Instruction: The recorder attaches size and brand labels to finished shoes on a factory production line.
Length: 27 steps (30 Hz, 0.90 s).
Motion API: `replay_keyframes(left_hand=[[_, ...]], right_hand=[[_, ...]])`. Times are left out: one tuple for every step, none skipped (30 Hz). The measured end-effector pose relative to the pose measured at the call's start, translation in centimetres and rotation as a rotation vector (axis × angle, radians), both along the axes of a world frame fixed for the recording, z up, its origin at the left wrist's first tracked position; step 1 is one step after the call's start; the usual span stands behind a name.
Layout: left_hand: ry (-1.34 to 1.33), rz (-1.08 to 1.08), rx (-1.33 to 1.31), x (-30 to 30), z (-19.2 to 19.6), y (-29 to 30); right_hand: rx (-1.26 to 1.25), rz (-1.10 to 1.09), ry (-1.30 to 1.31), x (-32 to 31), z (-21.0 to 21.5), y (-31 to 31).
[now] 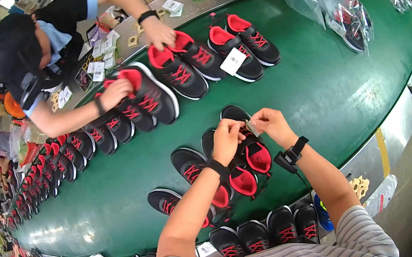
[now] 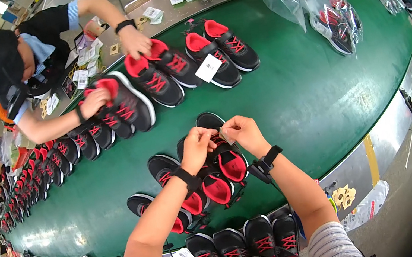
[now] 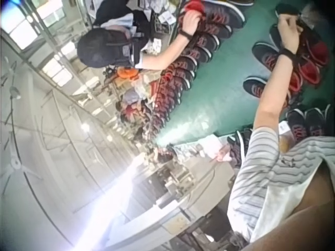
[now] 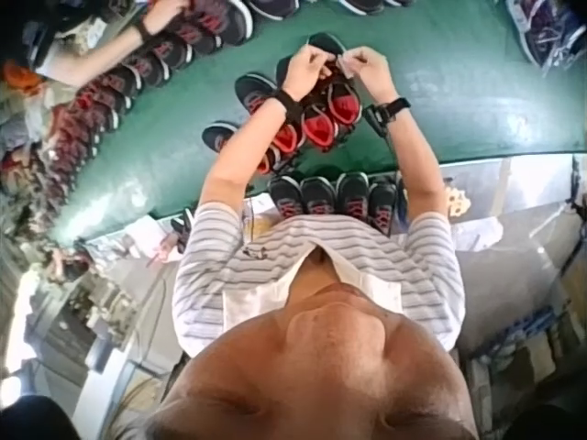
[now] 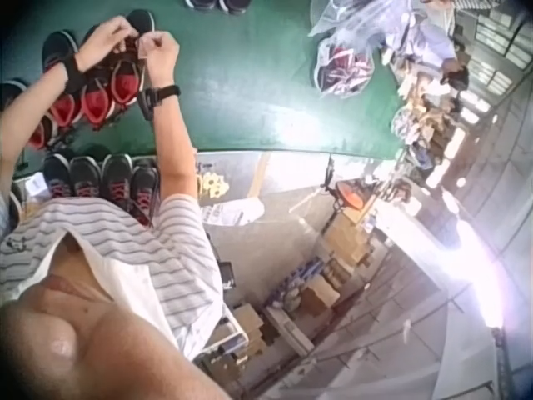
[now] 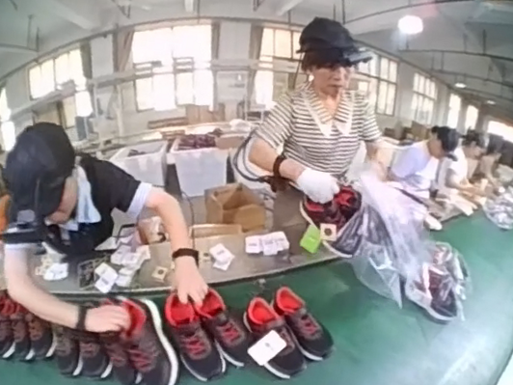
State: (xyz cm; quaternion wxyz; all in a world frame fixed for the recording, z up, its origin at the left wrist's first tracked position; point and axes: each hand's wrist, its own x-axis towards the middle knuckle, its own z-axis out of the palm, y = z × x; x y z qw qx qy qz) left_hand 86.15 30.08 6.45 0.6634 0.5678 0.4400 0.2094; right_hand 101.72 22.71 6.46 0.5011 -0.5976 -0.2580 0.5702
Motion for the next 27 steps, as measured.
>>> replay_keyframes(left_hand=[[-0.077,0.028,-0.118,-0.2,0.1,0.0],[-0.079,0.025,-0.124,-0.4,-0.1,-0.1],[-0.058,-0.006,-0.091,-0.6,-0.2,-0.1],[-0.036,-0.037,-0.058,-0.6,-0.3,-0.1],[-0.039,-0.038,-0.059,-0.6,-0.4,-0.1],[-0.034,-0.052,-0.008,-0.5,0.1,-0.4],[-0.029,-0.066,0.044,-0.4,0.3,-0.7],[-0.034,-0.076,0.092,-0.3,-0.2,-0.9],[-0.035,-0.075,0.091,-0.3,-0.4,-1.0],[-0.028,-0.071,0.13,-0.4,-0.5,-1.1],[-0.021,-0.066,0.17,-0.5,-0.6,-1.2],[-0.022,-0.066,0.169,-0.4,-0.2,-1.3],[0.011,-0.049,0.082,-0.2,0.5,-1.5],[0.044,-0.032,-0.005,-0.2,0.8,-1.6],[0.043,-0.029,-0.004,-0.3,0.8,-1.6],[0.039,-0.061,0.028,-0.5,0.6,-1.6],[0.035,-0.094,0.059,-0.7,0.5,-1.6],[0.034,-0.091,0.059,-0.7,0.4,-1.7],[0.027,-0.094,0.065,-0.6,0.4,-1.8],[0.02,-0.096,0.071,-0.5,0.3,-1.9],[0.02,-0.094,0.073,-0.5,0.2,-1.9],[0.013,-0.069,0.063,-0.6,0.1,-2.0],[0.005,-0.045,0.054,-0.6,-0.1,-2.0],[0.004,-0.045,0.053,-0.6,-0.2,-2.1],[-0.007,-0.017,0.043,-0.7,-0.4,-2.1],[-0.019,0.011,0.032,-0.7,-0.6,-2.2],[-0.02,0.011,0.031,-0.7,-0.7,-2.2]], right_hand=[[-0.005,-0.003,-0.002,0.0,0.2,-0.1],[0.043,-0.011,0.103,-0.2,0.5,-0.1],[0.094,-0.018,0.206,-0.2,0.9,-0.1],[0.089,0.023,0.245,-0.2,1.0,-0.3],[0.088,0.022,0.241,-0.1,0.8,-0.4],[0.133,0.009,0.21,0.0,0.5,-0.5],[0.179,-0.004,0.178,-0.1,0.2,-0.6],[0.176,-0.003,0.178,-0.3,0.0,-0.7],[0.166,-0.019,0.127,-0.6,-0.2,-0.6],[0.156,-0.035,0.076,-0.9,-0.2,-0.6],[0.155,-0.034,0.076,-1.2,0.0,-0.5],[0.123,-0.077,0.083,-1.5,0.2,-0.5],[0.092,-0.119,0.091,-1.7,0.3,-0.4],[0.09,-0.119,0.09,-2.0,0.3,-0.4],[0.08,-0.149,0.039,-2.3,0.4,-0.3],[0.069,-0.178,-0.012,-2.6,0.4,-0.3],[0.07,-0.176,-0.013,-2.9,0.2,-0.3],[0.12,-0.177,-0.026,-3.2,-0.2,-0.3],[0.169,-0.178,-0.04,-3.3,-0.5,-0.4],[0.168,-0.176,-0.04,-3.4,-0.5,-0.5],[0.157,-0.185,-0.035,-3.6,-0.4,-0.5],[0.146,-0.195,-0.03,-3.7,-0.4,-0.5],[0.147,-0.193,-0.03,-3.8,-0.4,-0.4],[0.116,-0.219,-0.009,-4.0,-0.4,-0.3],[0.085,-0.245,0.011,-4.1,-0.5,-0.3],[0.084,-0.245,0.01,-4.2,-0.6,-0.3],[0.101,-0.269,0.063,-4.2,-0.6,-0.3]])
